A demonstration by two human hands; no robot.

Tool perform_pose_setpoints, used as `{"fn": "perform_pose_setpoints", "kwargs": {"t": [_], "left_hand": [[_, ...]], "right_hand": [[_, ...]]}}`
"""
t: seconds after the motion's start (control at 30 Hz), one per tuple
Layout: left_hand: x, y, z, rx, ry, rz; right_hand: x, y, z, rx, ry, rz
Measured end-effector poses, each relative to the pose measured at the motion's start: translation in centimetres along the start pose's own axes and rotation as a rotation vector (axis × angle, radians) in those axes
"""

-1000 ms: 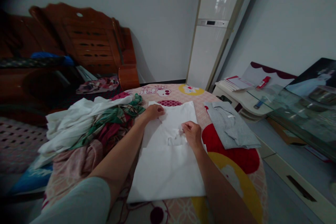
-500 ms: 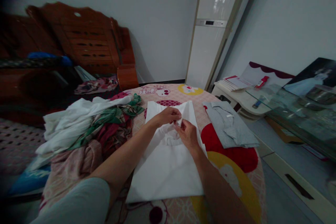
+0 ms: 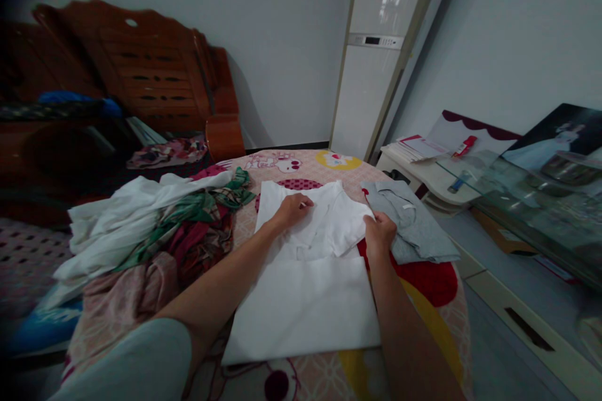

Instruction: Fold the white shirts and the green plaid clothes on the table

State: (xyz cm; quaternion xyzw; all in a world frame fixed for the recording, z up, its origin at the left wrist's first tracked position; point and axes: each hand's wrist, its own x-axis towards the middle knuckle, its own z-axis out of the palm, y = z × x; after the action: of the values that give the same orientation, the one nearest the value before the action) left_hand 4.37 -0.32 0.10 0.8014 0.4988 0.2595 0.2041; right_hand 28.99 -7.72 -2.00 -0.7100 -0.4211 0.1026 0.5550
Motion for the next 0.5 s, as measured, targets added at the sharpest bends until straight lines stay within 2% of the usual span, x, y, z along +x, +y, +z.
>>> {"fn": "perform_pose_setpoints", "kwargs": {"t": [0.1,0.17,0.27,0.37,0.5], "left_hand": [[0.1,-0.2,1.2,0.090,-0.015,0.063],[0.1,-0.3,1.5,0.104,-0.030,0.084],[0.1,-0.4,1.4,0.102,-0.047,0.087],[0.0,-0.5,1.2,0.104,-0.049,0.079],[-0.3,-0.2,1.2,0.132,-0.057,0.084]], "right_hand": [[0.0,-0.5,-0.7,-0.224,0.045,-0.057],[-0.6,-1.2,-0.8,-0.343,0.058,-0.218],[-1.6,-2.1,-0.2,-0.373,0.012,-0.455],[-2.2,-3.1,0.8,-0.350,-0.126,-0.578],[-1.8,-5.2,2.7,-0.519,-0.436,-0.599]]}}
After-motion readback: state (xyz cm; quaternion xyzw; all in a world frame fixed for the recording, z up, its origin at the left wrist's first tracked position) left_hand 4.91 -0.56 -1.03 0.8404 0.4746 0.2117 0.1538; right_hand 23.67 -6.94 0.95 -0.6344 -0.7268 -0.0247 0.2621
